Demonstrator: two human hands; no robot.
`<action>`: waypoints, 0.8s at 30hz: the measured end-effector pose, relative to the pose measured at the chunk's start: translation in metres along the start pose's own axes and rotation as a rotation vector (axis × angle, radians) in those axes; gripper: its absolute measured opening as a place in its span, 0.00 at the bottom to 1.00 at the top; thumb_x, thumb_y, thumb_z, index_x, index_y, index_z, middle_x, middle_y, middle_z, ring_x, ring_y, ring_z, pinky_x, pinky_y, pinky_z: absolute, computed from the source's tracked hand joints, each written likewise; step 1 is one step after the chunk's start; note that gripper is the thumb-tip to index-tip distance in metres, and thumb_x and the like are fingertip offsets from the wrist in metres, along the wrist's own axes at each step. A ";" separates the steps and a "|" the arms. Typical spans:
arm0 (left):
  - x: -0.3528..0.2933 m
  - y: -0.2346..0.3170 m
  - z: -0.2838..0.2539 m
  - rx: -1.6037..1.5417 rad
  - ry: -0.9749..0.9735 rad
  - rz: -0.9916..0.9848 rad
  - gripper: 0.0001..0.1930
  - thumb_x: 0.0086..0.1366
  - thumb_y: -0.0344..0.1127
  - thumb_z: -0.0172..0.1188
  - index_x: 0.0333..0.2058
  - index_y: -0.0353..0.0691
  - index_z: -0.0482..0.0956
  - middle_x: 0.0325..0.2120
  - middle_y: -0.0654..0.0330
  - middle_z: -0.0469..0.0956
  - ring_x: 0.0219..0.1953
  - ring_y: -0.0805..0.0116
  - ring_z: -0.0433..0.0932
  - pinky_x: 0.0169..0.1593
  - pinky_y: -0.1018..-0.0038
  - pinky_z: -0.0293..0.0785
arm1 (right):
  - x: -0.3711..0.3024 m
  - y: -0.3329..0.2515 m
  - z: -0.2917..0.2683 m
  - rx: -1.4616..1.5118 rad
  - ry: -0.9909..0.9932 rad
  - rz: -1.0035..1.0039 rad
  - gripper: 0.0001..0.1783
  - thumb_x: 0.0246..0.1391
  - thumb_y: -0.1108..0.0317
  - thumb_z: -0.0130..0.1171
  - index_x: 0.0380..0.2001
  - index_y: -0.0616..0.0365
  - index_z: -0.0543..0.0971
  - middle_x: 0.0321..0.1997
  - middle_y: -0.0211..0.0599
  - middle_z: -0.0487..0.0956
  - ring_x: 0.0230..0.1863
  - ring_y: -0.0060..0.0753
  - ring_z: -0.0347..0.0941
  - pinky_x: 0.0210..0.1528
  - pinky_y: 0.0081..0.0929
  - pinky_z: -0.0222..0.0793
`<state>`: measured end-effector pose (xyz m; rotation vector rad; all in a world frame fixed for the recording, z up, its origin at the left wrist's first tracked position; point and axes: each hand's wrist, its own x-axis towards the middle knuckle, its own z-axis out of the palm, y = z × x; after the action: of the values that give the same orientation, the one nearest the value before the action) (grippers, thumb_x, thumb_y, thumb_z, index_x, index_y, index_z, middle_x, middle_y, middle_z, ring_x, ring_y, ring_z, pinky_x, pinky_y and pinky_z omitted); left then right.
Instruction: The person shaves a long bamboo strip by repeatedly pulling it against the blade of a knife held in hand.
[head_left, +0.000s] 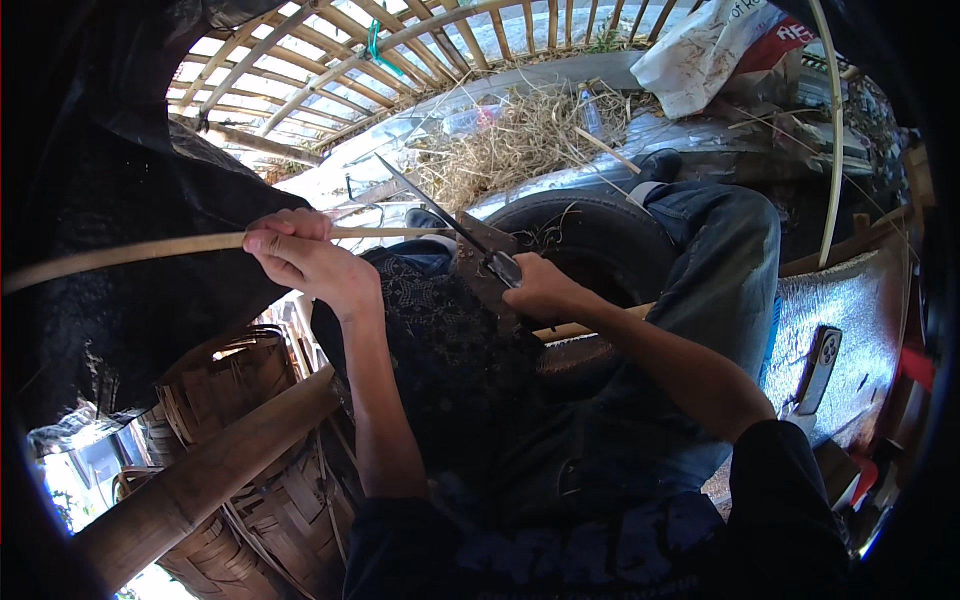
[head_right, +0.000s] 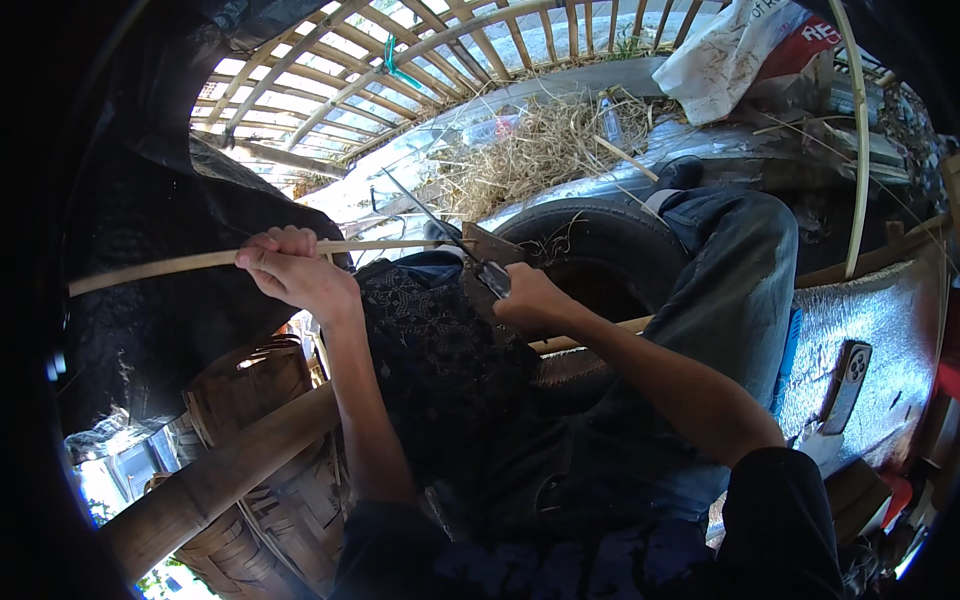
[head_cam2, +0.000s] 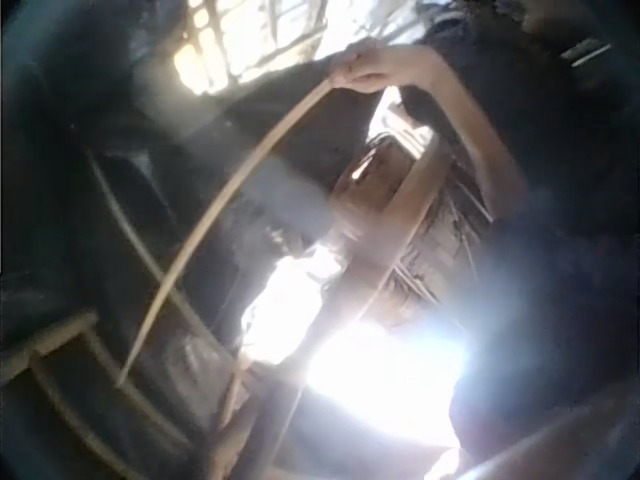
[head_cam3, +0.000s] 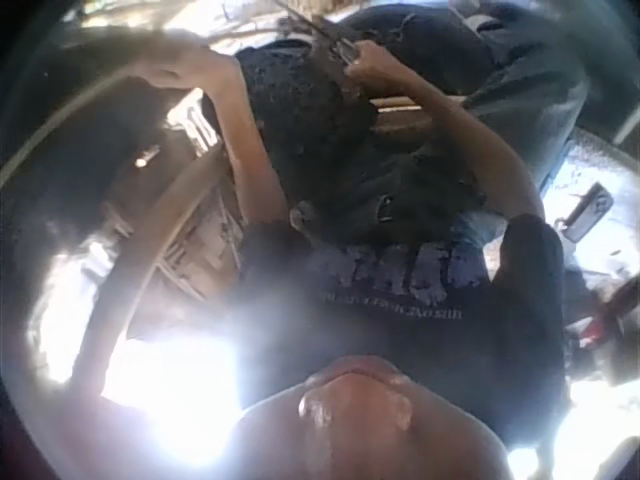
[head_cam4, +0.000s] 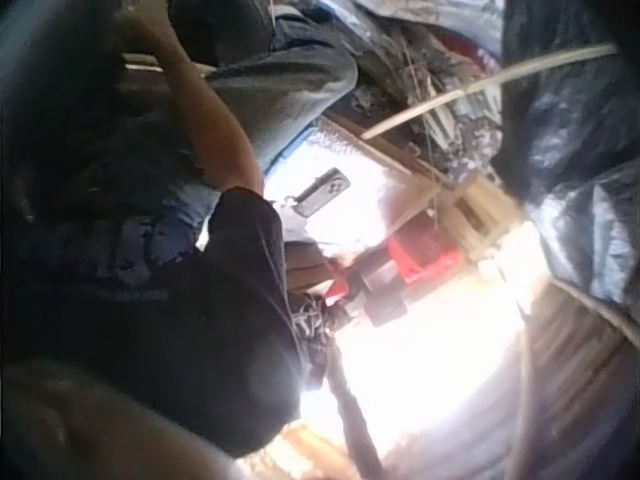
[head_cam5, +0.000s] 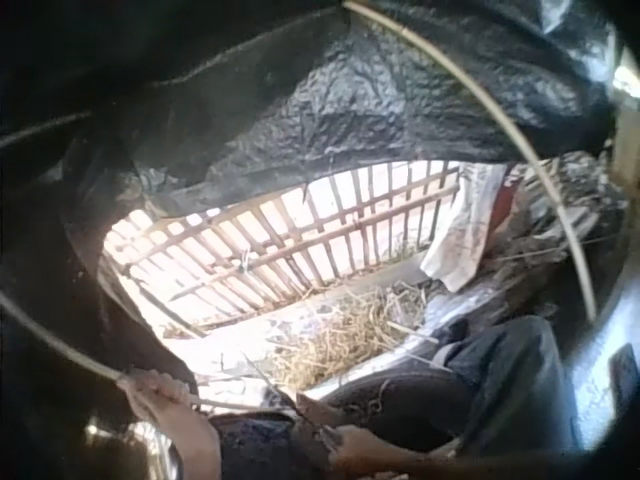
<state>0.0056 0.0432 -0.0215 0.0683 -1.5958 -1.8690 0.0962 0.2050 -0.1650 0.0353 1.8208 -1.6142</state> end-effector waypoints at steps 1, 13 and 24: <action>-0.001 0.000 -0.002 0.038 0.002 0.038 0.21 0.64 0.55 0.38 0.21 0.44 0.58 0.12 0.71 0.49 0.15 0.82 0.45 0.19 0.82 0.44 | -0.003 -0.012 -0.005 -0.015 0.030 -0.024 0.08 0.37 0.72 0.51 0.23 0.66 0.69 0.17 0.32 0.69 0.20 0.23 0.65 0.24 0.26 0.62; 0.001 -0.003 0.003 0.097 0.092 0.110 0.22 0.64 0.55 0.38 0.20 0.44 0.59 0.11 0.71 0.51 0.14 0.82 0.46 0.18 0.82 0.43 | -0.001 -0.002 0.003 -0.033 0.087 0.029 0.10 0.36 0.70 0.51 0.24 0.67 0.71 0.18 0.37 0.71 0.21 0.28 0.69 0.26 0.27 0.65; -0.004 0.000 0.012 0.059 0.042 0.038 0.22 0.64 0.56 0.38 0.20 0.44 0.58 0.12 0.71 0.50 0.14 0.83 0.46 0.19 0.82 0.42 | -0.002 -0.002 -0.004 0.137 -0.033 0.073 0.05 0.38 0.73 0.50 0.20 0.64 0.68 0.14 0.28 0.66 0.13 0.20 0.61 0.14 0.22 0.58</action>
<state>0.0037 0.0551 -0.0199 0.1017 -1.6129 -1.7796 0.0956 0.2089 -0.1624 0.1347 1.6626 -1.6755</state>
